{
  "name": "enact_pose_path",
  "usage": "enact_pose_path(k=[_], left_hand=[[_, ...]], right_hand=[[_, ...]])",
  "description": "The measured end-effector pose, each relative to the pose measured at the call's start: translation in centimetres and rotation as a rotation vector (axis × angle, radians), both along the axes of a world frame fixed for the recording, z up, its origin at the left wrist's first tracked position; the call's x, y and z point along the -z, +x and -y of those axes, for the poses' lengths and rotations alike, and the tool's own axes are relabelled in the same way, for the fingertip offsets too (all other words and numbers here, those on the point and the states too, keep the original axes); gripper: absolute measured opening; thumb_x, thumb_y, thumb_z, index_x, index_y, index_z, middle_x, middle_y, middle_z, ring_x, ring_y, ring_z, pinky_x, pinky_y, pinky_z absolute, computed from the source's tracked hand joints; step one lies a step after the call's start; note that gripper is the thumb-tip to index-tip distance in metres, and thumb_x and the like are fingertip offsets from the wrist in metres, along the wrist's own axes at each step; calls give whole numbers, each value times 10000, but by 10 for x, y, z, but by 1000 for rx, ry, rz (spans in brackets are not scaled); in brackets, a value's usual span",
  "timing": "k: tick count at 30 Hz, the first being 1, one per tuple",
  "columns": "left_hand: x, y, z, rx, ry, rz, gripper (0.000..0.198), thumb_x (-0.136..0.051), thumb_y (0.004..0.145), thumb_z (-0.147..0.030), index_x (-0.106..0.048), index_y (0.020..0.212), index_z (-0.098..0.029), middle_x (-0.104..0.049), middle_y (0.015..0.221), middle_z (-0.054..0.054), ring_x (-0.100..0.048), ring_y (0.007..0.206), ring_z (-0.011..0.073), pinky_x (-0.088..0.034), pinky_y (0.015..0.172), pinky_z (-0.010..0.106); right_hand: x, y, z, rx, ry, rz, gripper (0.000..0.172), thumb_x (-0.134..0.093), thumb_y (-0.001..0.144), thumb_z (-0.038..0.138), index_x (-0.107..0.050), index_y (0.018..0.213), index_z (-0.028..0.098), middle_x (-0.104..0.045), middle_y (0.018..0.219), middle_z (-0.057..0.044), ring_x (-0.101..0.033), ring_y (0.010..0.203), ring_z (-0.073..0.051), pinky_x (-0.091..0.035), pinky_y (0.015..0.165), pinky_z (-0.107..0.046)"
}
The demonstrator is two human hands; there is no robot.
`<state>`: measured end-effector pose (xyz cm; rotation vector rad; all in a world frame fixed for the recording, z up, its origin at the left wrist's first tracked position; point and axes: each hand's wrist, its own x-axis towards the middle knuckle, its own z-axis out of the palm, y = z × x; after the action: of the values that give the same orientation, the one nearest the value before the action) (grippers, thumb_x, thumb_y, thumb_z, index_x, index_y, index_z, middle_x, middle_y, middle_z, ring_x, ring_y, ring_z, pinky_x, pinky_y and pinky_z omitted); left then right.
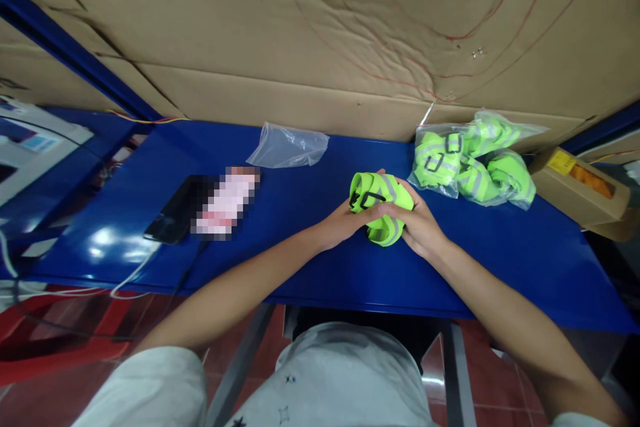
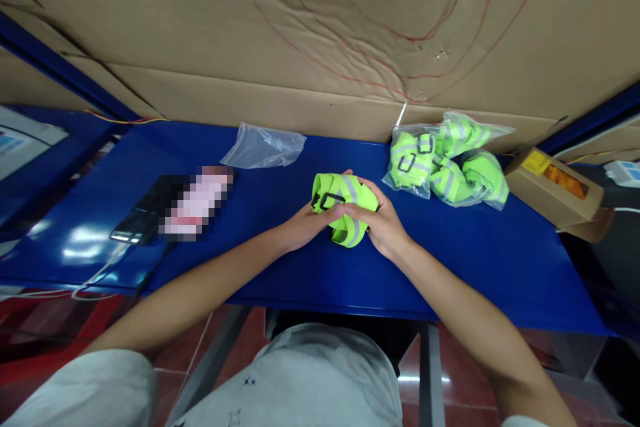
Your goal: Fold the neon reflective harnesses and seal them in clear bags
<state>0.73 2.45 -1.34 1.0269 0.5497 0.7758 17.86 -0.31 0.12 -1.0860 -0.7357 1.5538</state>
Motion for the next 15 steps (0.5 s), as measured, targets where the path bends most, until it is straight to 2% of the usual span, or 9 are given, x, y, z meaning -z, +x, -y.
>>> enact_pose_path(k=[4,7,8,9,10,11,13,14,15], left_hand=[[-13,-5,-2,19,57,-71,1146,-917,746,-653,-329,1694,-391,-451,1701,97,-394,1597,389,-327,1320,582],[-32,-32,-24,-19,287,-164,1234,-856,743,-755,-229,1724,-346,-408,1714,149,-453,1548,403,-410,1258,589],[-39,-46,-36,-73,407,-278,1123,-755,831,-777,-243,1719,-319,-413,1707,162,-499,1511,385,-465,1213,570],[-46,-62,-50,-183,538,-488,928,-619,955,-734,-305,1699,-275,-457,1674,174,-549,1464,352,-499,1180,533],[-51,-78,-64,-315,673,-803,739,-533,1035,-644,-422,1638,-232,-533,1609,177,-582,1421,321,-509,1166,494],[-55,-95,-78,-417,780,-1183,608,-510,1054,-596,-539,1542,-235,-602,1540,156,-591,1401,318,-502,1169,498],[-57,-125,-103,-554,732,-1499,552,-611,1011,-476,-623,1397,-81,-616,1449,286,-526,1422,471,-421,1153,698],[-56,-137,-114,-576,694,-1625,550,-631,990,-470,-641,1327,-35,-634,1379,326,-540,1375,514,-430,1090,748],[-54,-147,-122,-550,684,-1674,516,-637,981,-474,-670,1251,-36,-685,1274,314,-579,1308,508,-462,1034,743]], right_hand=[[-9,1,1,4,68,56,665,-1016,602,340,-712,1192,294,-760,1017,26,-712,876,-164,-621,785,-293],[-12,11,-4,82,97,78,697,-1018,599,372,-697,1214,302,-773,1095,21,-738,951,-190,-650,865,-337],[-12,16,-8,126,98,80,703,-1019,595,371,-694,1215,303,-777,1118,20,-745,983,-200,-656,895,-352],[-11,22,-12,169,97,78,705,-1019,593,366,-692,1215,304,-779,1143,20,-750,1019,-209,-660,923,-364],[-9,28,-17,206,93,78,706,-1018,595,363,-692,1218,304,-782,1166,19,-753,1055,-218,-663,945,-372],[-7,34,-22,234,87,78,706,-1015,601,365,-692,1226,305,-783,1188,17,-753,1090,-226,-665,959,-379],[-2,43,-30,271,67,83,711,-1008,612,380,-692,1244,306,-787,1216,11,-756,1131,-242,-676,959,-392],[1,45,-32,280,53,87,720,-1007,614,389,-691,1255,308,-790,1221,7,-760,1135,-249,-683,948,-398],[2,47,-34,286,40,87,733,-1009,610,393,-689,1264,309,-793,1218,4,-765,1130,-255,-691,934,-404]])
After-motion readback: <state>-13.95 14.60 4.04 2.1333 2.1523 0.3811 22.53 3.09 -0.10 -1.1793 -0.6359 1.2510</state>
